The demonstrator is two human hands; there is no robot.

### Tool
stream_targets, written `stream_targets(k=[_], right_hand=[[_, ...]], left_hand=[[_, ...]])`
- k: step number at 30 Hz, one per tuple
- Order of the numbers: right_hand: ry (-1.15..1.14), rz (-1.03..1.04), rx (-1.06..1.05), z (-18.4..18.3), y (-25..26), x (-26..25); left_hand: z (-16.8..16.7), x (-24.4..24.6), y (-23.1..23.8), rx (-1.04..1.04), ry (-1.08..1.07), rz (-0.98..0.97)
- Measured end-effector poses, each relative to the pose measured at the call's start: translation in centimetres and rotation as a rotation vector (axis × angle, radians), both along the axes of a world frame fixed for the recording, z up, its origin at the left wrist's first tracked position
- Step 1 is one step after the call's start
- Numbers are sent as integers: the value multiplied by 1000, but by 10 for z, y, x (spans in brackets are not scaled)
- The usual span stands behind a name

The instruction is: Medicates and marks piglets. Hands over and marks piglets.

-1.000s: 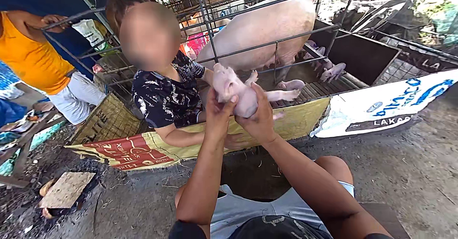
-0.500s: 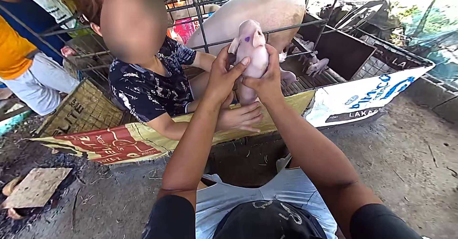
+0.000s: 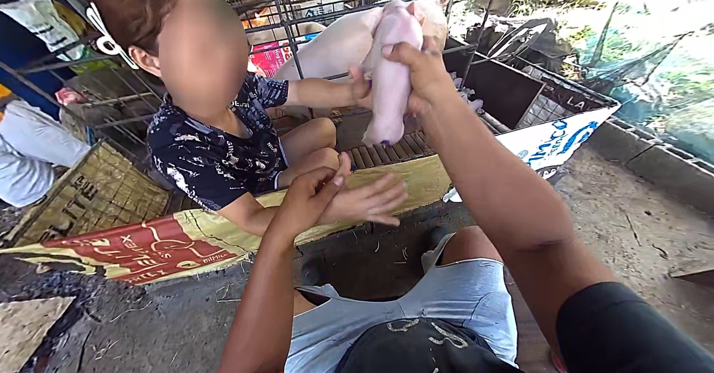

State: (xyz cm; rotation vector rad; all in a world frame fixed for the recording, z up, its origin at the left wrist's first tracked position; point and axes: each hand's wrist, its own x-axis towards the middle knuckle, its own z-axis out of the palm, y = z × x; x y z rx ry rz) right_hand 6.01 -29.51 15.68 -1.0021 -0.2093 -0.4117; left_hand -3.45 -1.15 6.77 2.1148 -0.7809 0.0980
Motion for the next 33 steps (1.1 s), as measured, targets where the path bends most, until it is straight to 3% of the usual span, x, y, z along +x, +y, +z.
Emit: stream_targets(k=[3,6,9,11,13,16,18,21,24,27,33], right_hand=[[86,100,-11,34,-13,6],[193,111,-52,73,-21,3],[270,93,-39,100,-29,6],[261,102,-30,107,-30,3],[175,147,-64,103,-28,-5],[8,162,-161,70,-17,-19],[-50,118,-189,32,-7,-27],[-77,62,-174,-30,11,-42],[-33,54,-244,-88,23,-61],[-37,111,-371,-135,32,-73],[83,25,-1133,-183,33,-81]], left_hand=[[-4,-8,19,93,81,-140],[-12,-15,30,334,124,-163],[-24,-18,33,542,296,-189],[-29,-18,32,445,314,-144],[-28,-10,26,125,184,-55],[-13,11,1,-314,8,-29],[-1,28,-25,-392,-24,-57],[-1,50,-66,-353,-34,-89],[-33,48,-88,-398,160,-126],[-84,43,-93,-650,456,-201],[-146,15,-97,-1106,659,-313]])
